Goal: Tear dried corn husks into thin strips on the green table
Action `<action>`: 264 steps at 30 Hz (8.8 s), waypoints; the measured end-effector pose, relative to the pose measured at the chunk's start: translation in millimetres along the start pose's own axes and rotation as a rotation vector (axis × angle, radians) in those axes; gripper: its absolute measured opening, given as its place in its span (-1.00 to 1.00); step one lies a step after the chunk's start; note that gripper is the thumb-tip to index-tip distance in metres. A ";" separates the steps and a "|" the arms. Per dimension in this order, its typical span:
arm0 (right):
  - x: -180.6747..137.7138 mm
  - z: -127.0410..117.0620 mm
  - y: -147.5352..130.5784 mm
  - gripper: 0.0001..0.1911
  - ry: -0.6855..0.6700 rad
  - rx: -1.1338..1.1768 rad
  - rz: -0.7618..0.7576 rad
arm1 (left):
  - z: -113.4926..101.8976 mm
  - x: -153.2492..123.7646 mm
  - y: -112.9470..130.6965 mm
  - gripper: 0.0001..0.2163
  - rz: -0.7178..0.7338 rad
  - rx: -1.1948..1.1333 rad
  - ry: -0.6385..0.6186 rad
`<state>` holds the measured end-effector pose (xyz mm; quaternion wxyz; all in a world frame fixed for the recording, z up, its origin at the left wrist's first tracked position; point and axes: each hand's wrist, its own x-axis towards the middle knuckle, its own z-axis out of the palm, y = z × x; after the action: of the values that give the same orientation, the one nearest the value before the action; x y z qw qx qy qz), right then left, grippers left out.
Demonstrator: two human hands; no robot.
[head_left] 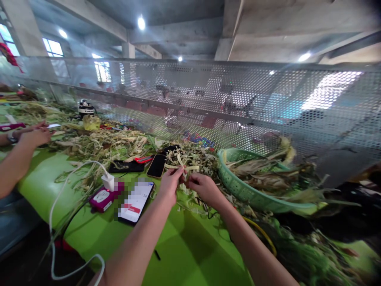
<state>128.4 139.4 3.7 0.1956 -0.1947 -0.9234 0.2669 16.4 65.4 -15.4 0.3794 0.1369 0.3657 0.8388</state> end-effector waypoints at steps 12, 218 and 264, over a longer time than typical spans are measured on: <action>-1.1 -9.5 -6.5 -0.56 0.058 0.538 0.139 | 0.6 0.8 -4.1 -0.66 -0.019 -0.025 -0.049; -7.2 -24.1 -16.9 -0.76 0.289 -0.207 -0.149 | 0.8 -14.9 8.8 -0.76 0.328 1.002 -0.257; -7.0 -18.7 -18.3 -0.94 0.365 -0.326 -0.043 | 1.3 -9.3 2.0 -0.85 0.109 0.593 -0.304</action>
<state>138.3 129.6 26.9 0.3307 -0.2489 -0.9076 0.0705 22.3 58.4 -12.6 0.3277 0.3841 0.5250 0.6851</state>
